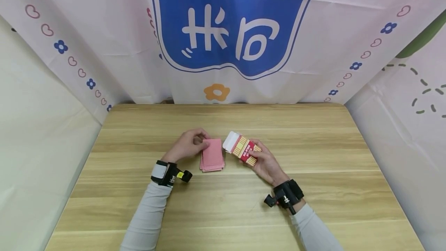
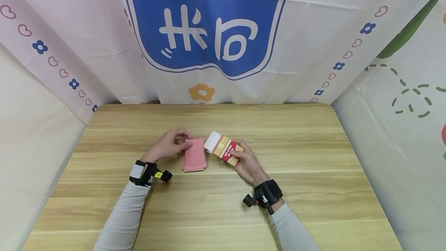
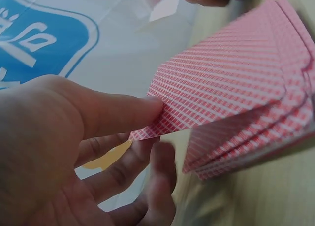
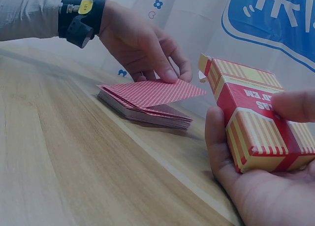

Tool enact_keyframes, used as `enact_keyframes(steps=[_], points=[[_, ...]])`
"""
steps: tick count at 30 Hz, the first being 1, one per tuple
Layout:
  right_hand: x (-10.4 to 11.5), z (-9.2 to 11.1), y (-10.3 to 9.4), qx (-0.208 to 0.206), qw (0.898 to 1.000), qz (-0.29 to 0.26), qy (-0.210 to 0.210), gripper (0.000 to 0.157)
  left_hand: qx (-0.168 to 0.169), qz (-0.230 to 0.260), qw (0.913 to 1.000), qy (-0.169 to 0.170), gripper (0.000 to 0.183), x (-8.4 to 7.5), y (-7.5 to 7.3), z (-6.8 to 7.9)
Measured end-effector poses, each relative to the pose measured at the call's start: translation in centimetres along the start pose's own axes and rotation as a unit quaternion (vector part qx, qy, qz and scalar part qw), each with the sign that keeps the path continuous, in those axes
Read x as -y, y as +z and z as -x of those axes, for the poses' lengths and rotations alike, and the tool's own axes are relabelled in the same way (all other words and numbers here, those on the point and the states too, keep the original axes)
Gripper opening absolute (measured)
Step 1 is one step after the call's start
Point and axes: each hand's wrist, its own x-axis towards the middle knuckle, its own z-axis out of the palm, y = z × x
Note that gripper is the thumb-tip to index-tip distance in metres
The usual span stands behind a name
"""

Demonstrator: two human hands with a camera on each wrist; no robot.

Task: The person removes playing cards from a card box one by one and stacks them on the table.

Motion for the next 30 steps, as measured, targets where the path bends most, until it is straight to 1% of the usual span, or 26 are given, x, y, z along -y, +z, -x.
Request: enact_keyframes(steps=[3, 6, 11, 15, 22, 30], points=[[0.0, -0.1, -0.1, -0.002, 1.000, -0.002, 0.000, 0.039, -0.009, -0.039, 0.9992, 0.001, 0.016, -0.1, 0.3, -0.1], [0.0, -0.1, -0.1, -0.002, 1.000, -0.004, -0.001, 0.039, -0.014, -0.065, 0.9978, -0.002, 0.015, -0.2, 0.5, -0.1], [-0.1, 0.0, -0.1, -0.001, 1.000, -0.004, -0.003, 0.038, -0.013, -0.083, 0.9963, -0.019, 0.014, -0.3, 0.7, 0.0], [-0.1, 0.0, -0.1, -0.005, 1.000, 0.001, -0.002, 0.038, -0.011, -0.101, 0.9946, -0.023, 0.015, -0.2, 0.9, -0.1], [-0.1, -0.2, -0.2, -0.013, 1.000, 0.002, 0.001, 0.039, -0.007, -0.116, 0.9926, -0.035, 0.018, -0.3, 1.1, -0.1], [-0.1, -0.1, -0.2, -0.007, 1.000, 0.002, 0.000, 0.038, -0.005, -0.112, 0.9929, -0.039, 0.019, -0.2, 1.0, -0.1]])
